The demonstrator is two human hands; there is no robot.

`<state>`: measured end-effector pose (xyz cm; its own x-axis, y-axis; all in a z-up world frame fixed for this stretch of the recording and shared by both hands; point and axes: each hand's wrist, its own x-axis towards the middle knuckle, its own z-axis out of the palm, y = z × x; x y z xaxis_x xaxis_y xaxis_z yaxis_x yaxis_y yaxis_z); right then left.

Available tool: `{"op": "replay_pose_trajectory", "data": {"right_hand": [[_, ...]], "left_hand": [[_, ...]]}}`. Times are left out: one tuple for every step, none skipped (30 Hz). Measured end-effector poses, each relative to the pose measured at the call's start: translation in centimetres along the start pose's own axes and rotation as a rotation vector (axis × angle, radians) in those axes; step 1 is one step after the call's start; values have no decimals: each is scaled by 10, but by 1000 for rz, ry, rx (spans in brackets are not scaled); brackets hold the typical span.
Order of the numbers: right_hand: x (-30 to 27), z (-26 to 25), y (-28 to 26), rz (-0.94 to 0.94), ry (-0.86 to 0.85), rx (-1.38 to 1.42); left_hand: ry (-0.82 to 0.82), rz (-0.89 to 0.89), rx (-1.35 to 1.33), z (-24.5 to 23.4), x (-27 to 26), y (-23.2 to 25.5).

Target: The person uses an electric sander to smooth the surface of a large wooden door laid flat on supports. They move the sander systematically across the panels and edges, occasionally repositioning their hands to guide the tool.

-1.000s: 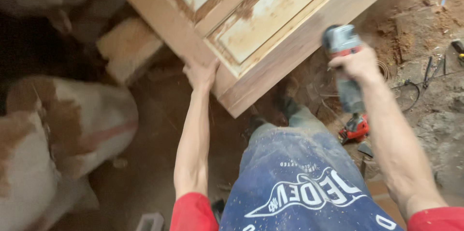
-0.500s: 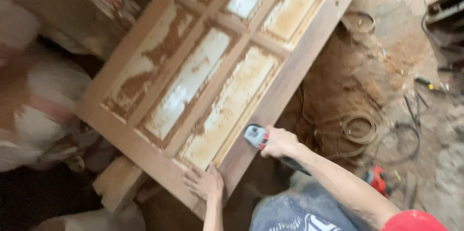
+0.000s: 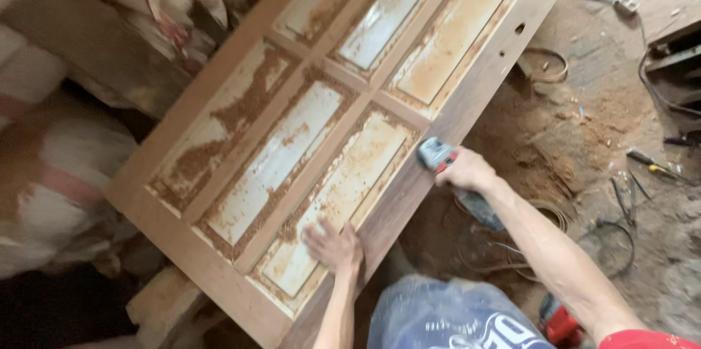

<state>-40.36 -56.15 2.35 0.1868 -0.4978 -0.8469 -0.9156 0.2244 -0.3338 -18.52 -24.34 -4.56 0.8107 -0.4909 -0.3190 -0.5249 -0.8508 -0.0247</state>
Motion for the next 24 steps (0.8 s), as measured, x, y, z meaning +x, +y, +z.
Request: {"op": "replay_pose_trajectory", "data": {"right_hand": [[-9,12,-9,-28,-44,-65],[-19,23,-17,-30,-91,-118],[-29,35,-25,-37,-135,-171],[-38,43,-33,-44,-179,-224],[-45,50,-42,-47,-219,-245],[-51,55,-51,-49,-259,-266],[-54,55,-58,-50,-296,-285],[-50,52,-66,-56,-288,-302],[-45,51,-71,-51,-287,-315],[-38,48,-75,-47,-287,-328],[-30,44,-77,-38,-286,-334],[-19,38,-76,-29,-286,-339],[-9,30,-72,-16,-267,-304],[4,21,-67,-2,-247,-270],[20,8,-61,19,-246,-265],[32,-4,-54,39,-245,-260],[44,-19,-46,44,-206,-237],[53,-34,-39,48,-166,-215],[63,-46,-36,61,-168,-223],[73,-58,-33,74,-169,-231],[84,-67,-31,87,-165,-231],[93,-75,-27,96,-158,-217],[102,-85,-22,101,-145,-206],[114,-97,-16,106,-132,-194]], "left_hand": [[76,50,-20,6,5,7],[62,65,-7,11,8,13],[51,81,5,14,14,17],[41,96,15,15,15,18],[28,93,0,14,15,18],[15,91,-15,12,13,19],[1,92,-31,10,13,21],[2,90,-32,8,17,24],[-9,92,-28,8,17,23],[-21,94,-24,8,17,24],[28,127,-39,10,19,26],[76,160,-54,12,20,30],[115,193,-66,13,17,32],[115,200,-69,15,15,36],[121,207,-78,19,18,45],[127,214,-86,20,18,52],[73,213,-73,22,22,63],[18,211,-61,23,25,74],[-29,204,-48,23,29,87],[-66,190,-51,22,31,103],[-100,186,-52,23,36,120],[-133,182,-53,23,42,137],[-151,187,-51,23,47,157],[-168,193,-50,22,51,177]]}}
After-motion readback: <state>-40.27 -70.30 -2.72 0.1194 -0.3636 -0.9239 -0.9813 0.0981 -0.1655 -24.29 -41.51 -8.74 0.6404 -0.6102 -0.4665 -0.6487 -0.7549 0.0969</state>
